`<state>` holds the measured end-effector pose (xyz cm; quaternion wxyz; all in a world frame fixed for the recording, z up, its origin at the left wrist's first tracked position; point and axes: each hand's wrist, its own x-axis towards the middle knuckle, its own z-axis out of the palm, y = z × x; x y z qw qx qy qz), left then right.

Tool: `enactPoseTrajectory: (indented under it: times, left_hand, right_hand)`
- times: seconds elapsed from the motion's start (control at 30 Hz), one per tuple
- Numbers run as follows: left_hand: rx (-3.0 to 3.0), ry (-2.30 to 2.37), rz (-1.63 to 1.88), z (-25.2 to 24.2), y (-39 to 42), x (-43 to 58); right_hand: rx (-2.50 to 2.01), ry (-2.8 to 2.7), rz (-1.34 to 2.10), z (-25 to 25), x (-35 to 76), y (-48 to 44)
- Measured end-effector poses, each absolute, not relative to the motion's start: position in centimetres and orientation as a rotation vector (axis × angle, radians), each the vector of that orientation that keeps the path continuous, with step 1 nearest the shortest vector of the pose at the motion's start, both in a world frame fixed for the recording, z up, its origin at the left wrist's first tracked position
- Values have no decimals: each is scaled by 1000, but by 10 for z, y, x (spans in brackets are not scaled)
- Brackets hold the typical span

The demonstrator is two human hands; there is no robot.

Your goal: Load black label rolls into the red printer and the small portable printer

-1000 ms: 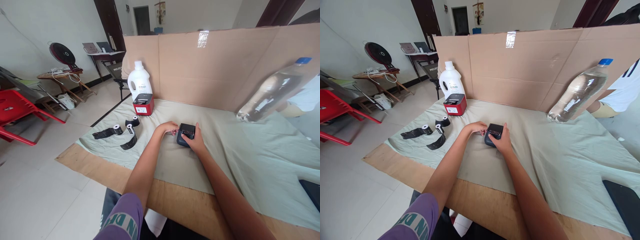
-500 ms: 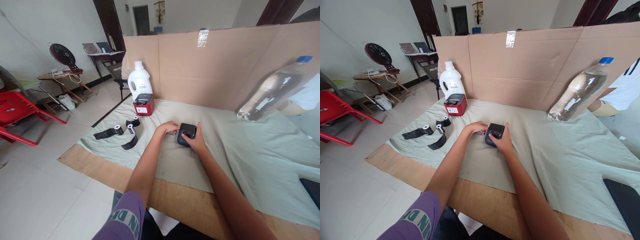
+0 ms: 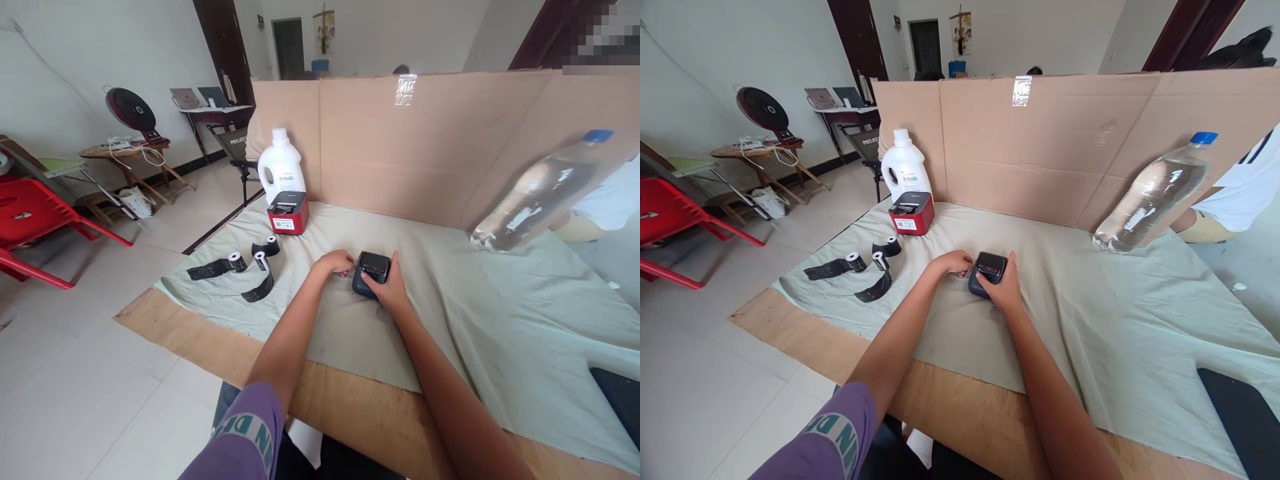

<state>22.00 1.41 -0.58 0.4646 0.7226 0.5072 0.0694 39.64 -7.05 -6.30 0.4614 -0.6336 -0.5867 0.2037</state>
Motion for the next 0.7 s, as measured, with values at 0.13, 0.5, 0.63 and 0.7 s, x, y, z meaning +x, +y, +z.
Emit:
enactPoseTrajectory:
  times: [0.13,0.5,0.63,0.7]
  left_hand:
    - [1738,1179,147,-6,19,216]
    - [1593,1054,193,-9,24,209]
    - [1569,1069,204,-8,25,213]
    - [1561,1077,207,-8,25,215]
  right_hand:
    - [-1529,-1458,499,-64,396,-70]
    - [-1526,-1473,493,-64,396,-71]
    - [-1524,-1477,467,-65,396,-70]
    - [-1519,-1477,465,-65,396,-69]
